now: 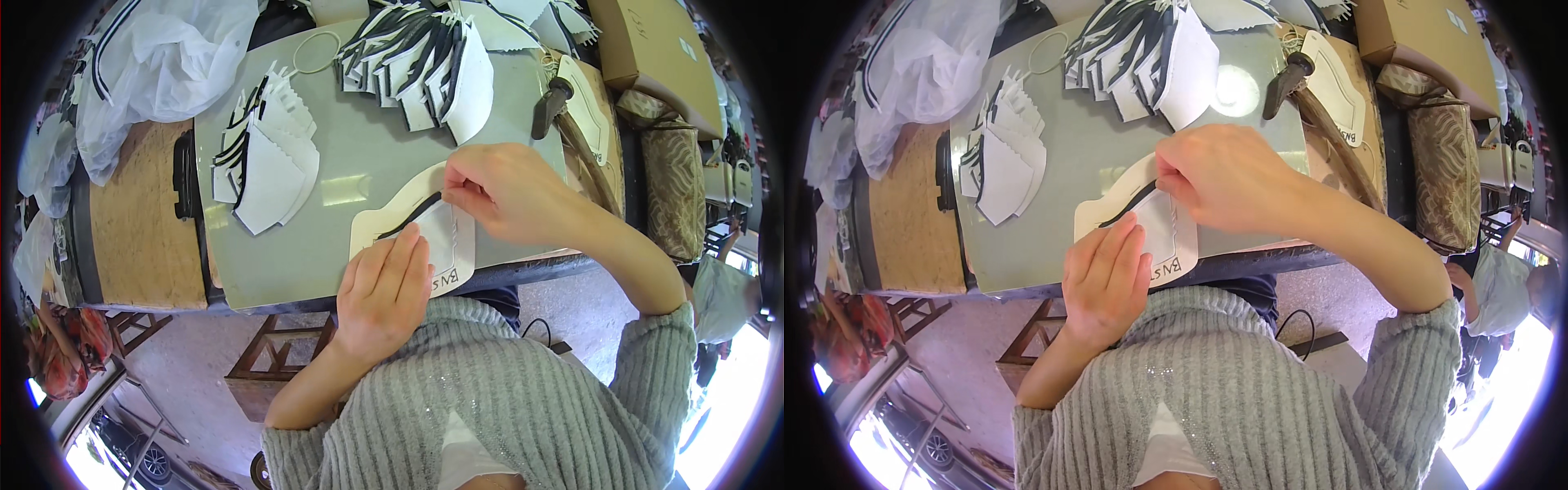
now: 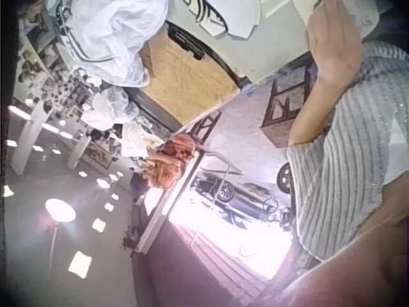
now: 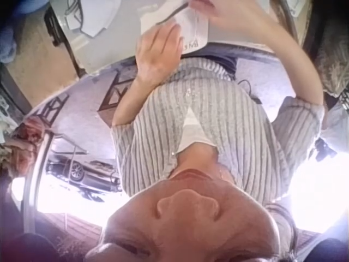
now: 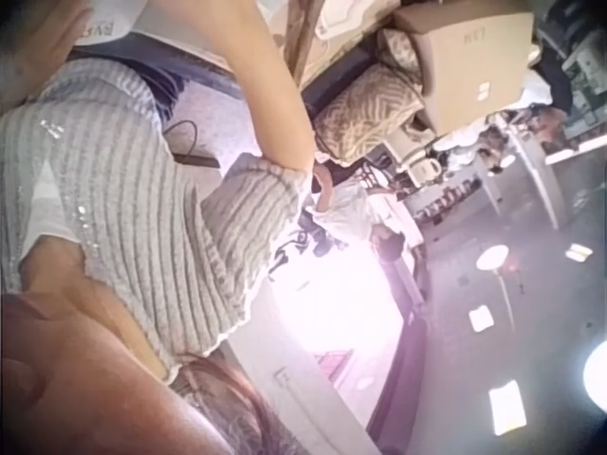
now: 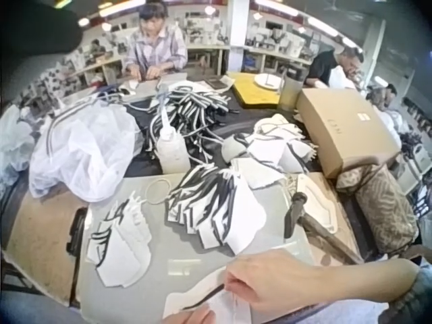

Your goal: Assembling shoe upper components by hammering leather edges onto a template and applying glue.

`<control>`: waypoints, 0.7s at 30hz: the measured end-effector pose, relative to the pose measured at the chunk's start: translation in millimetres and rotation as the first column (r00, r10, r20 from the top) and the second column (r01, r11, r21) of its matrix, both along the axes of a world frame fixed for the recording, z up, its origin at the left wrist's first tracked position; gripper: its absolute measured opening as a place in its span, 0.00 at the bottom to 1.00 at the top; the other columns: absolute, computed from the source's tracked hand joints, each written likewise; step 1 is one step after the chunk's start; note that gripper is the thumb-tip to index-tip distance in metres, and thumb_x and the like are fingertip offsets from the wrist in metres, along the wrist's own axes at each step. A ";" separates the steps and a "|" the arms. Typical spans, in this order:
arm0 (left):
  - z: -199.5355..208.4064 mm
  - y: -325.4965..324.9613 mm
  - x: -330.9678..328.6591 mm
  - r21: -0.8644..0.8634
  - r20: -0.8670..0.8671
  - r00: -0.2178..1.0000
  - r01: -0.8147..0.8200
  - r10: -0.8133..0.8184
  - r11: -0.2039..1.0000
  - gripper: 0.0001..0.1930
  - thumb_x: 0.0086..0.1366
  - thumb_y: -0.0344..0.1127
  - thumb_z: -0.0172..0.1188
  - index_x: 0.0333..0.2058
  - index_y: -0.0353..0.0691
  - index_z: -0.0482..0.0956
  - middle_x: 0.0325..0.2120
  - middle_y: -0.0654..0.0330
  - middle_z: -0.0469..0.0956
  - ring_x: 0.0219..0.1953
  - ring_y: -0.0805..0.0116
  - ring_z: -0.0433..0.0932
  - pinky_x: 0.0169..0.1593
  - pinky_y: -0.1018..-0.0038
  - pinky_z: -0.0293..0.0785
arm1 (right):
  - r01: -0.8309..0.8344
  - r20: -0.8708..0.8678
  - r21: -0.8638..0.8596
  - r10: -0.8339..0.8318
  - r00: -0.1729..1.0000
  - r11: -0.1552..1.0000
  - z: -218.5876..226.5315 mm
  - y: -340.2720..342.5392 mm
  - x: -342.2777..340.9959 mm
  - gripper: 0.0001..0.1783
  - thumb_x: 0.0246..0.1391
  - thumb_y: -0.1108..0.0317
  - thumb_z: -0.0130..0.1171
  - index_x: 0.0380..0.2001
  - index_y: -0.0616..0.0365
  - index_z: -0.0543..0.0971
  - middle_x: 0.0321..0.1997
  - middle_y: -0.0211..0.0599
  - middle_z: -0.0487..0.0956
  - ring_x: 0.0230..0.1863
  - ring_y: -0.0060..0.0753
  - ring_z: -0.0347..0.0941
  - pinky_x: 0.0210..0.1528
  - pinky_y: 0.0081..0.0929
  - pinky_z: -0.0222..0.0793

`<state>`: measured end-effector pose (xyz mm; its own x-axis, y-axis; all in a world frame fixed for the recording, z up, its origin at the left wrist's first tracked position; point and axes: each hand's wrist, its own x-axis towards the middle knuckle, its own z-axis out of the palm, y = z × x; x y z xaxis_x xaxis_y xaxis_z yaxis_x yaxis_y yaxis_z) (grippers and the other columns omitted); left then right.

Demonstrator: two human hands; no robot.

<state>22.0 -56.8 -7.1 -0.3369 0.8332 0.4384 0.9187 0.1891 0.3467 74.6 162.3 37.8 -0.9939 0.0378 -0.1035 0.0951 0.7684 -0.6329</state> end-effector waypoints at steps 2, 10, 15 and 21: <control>0.4 -0.6 0.2 -0.013 -0.005 1.000 -0.002 0.002 1.000 0.14 0.58 0.33 0.61 0.42 0.33 0.78 0.46 0.53 0.78 0.42 0.62 0.76 0.44 0.68 0.73 | 0.024 -0.007 -0.008 -0.024 1.000 1.000 -2.0 -1.3 -1.0 0.06 0.50 0.71 0.60 0.26 0.62 0.75 0.23 0.45 0.75 0.27 0.50 0.73 0.30 0.39 0.67; 9.5 18.4 2.2 -0.087 0.084 0.993 -0.079 0.087 0.993 0.23 0.50 0.24 0.59 0.49 0.34 0.77 0.39 0.58 0.72 0.37 0.59 0.70 0.41 0.66 0.69 | 0.023 0.047 -0.011 -0.022 0.999 1.000 3.6 -1.2 -4.3 0.06 0.50 0.71 0.56 0.24 0.63 0.74 0.25 0.47 0.78 0.31 0.53 0.75 0.35 0.45 0.69; 10.7 18.1 2.4 -0.132 0.021 0.997 -0.071 0.074 0.989 0.24 0.50 0.25 0.59 0.50 0.34 0.76 0.40 0.58 0.71 0.38 0.59 0.70 0.41 0.65 0.68 | 0.017 -0.066 -0.047 -0.020 0.998 0.999 -7.8 0.1 -3.2 0.06 0.48 0.73 0.60 0.24 0.65 0.74 0.21 0.46 0.75 0.25 0.50 0.73 0.29 0.39 0.67; 15.5 21.6 1.4 -0.204 -0.014 0.999 -0.047 0.045 0.978 0.27 0.49 0.28 0.60 0.52 0.36 0.74 0.40 0.59 0.71 0.38 0.60 0.69 0.40 0.66 0.66 | 0.037 -0.057 -0.026 -0.039 0.998 0.999 -6.6 1.9 0.0 0.06 0.47 0.74 0.58 0.24 0.65 0.74 0.22 0.48 0.76 0.27 0.52 0.74 0.31 0.41 0.68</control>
